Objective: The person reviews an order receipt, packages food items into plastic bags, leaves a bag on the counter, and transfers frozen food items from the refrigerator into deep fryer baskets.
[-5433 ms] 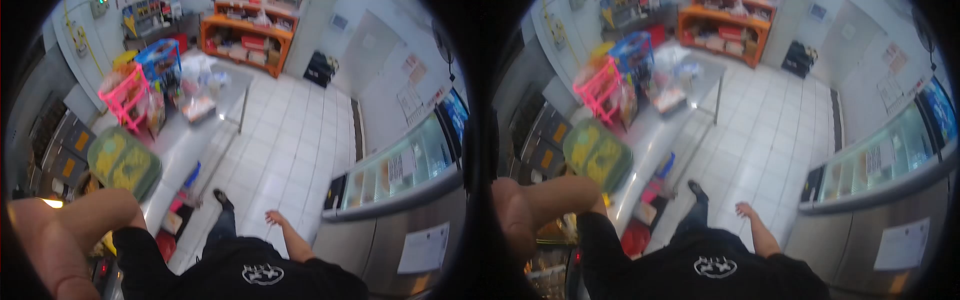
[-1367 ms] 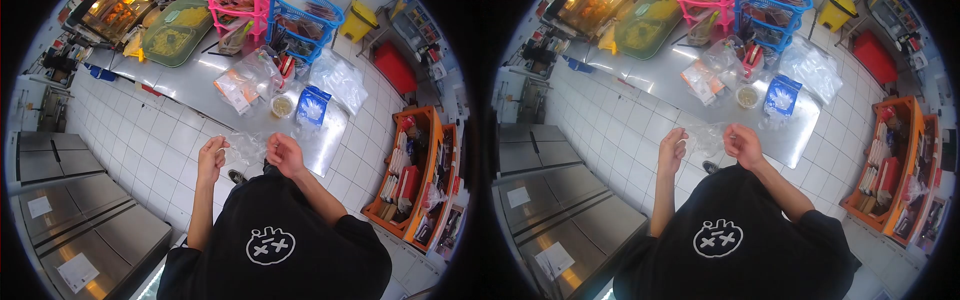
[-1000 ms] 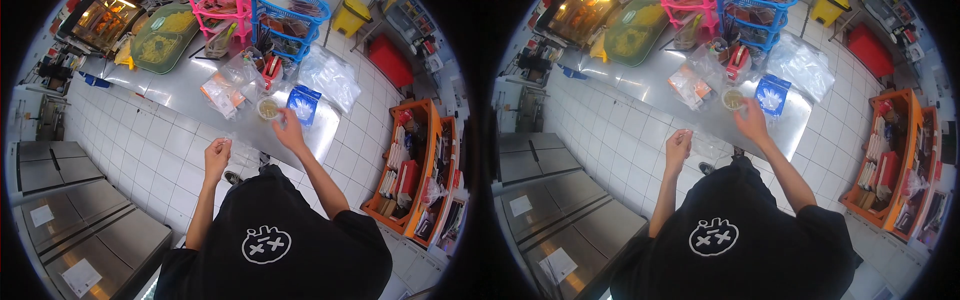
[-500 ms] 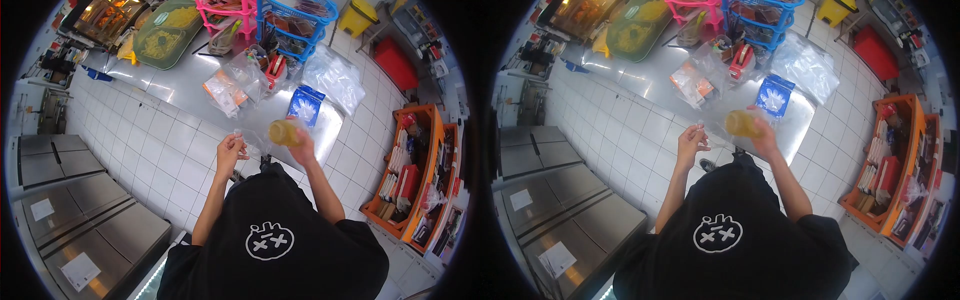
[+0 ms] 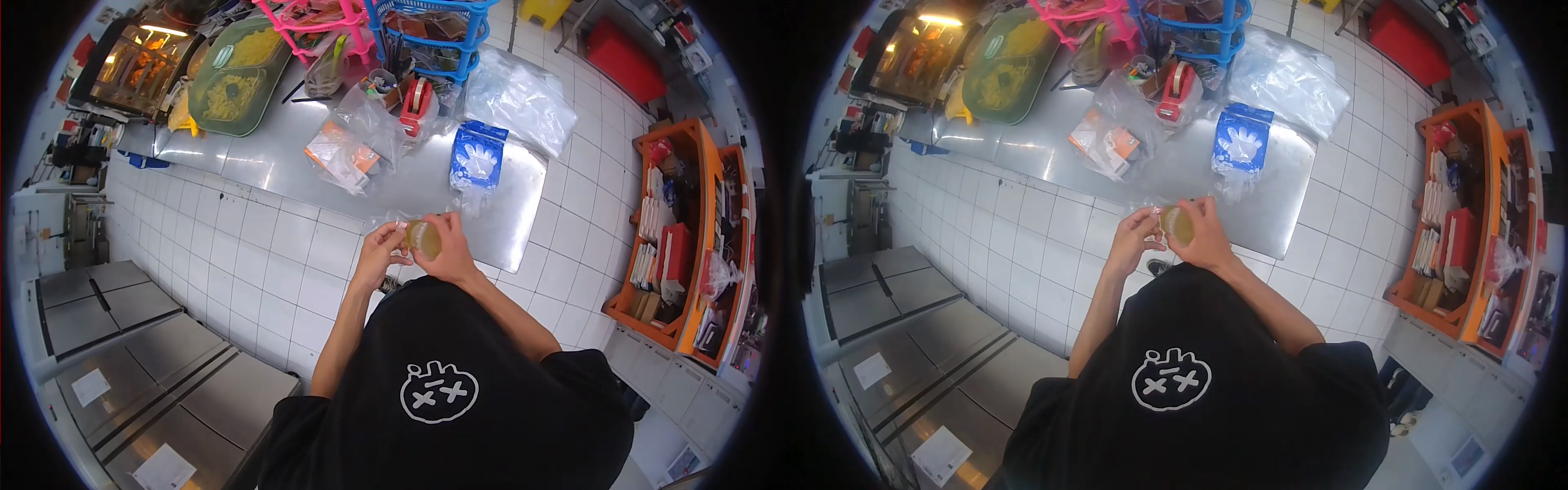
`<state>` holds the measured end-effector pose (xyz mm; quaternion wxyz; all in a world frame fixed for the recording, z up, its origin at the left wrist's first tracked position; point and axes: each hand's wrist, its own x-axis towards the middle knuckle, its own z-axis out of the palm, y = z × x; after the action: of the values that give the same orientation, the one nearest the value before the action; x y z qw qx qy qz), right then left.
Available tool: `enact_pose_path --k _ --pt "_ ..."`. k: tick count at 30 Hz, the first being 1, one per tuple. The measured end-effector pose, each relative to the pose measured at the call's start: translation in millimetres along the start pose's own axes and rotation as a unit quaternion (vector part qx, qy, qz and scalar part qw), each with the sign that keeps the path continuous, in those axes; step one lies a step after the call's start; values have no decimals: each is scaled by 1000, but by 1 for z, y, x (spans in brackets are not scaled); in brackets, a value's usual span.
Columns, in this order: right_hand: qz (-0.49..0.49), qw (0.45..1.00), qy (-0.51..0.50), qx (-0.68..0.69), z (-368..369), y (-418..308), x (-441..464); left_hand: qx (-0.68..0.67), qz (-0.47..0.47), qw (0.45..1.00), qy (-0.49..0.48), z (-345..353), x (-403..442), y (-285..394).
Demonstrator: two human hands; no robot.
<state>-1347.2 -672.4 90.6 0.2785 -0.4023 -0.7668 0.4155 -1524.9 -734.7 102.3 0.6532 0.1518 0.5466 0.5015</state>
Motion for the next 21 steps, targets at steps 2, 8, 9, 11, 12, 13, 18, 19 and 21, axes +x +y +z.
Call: enact_pose_path --k 2,8,9,11,12,13,18,19,21 --pt "-20 999 19 -46 11 3 2 -57 -7 998 -14 -3 4 -3" --pt "16 997 71 22 13 10 18 -42 30 998 42 -9 29 -25" --pt "14 999 44 -7 11 10 20 -62 27 997 32 -9 33 -26" --pt "13 998 -9 -67 5 12 21 -35 27 999 3 -9 40 -30" --pt "5 995 -13 -101 5 15 23 -21 27 999 -13 -7 42 -29" --pt "-3 991 -17 -135 7 18 24 -30 38 999 -7 -6 43 -29" --pt "0 980 -73 -187 2 26 36 5 79 993 88 3 45 -25" --pt "-5 981 -82 -178 1 29 38 78 83 990 81 6 46 -23" --pt "-14 987 -90 -129 -3 33 38 222 92 968 67 8 47 -17"
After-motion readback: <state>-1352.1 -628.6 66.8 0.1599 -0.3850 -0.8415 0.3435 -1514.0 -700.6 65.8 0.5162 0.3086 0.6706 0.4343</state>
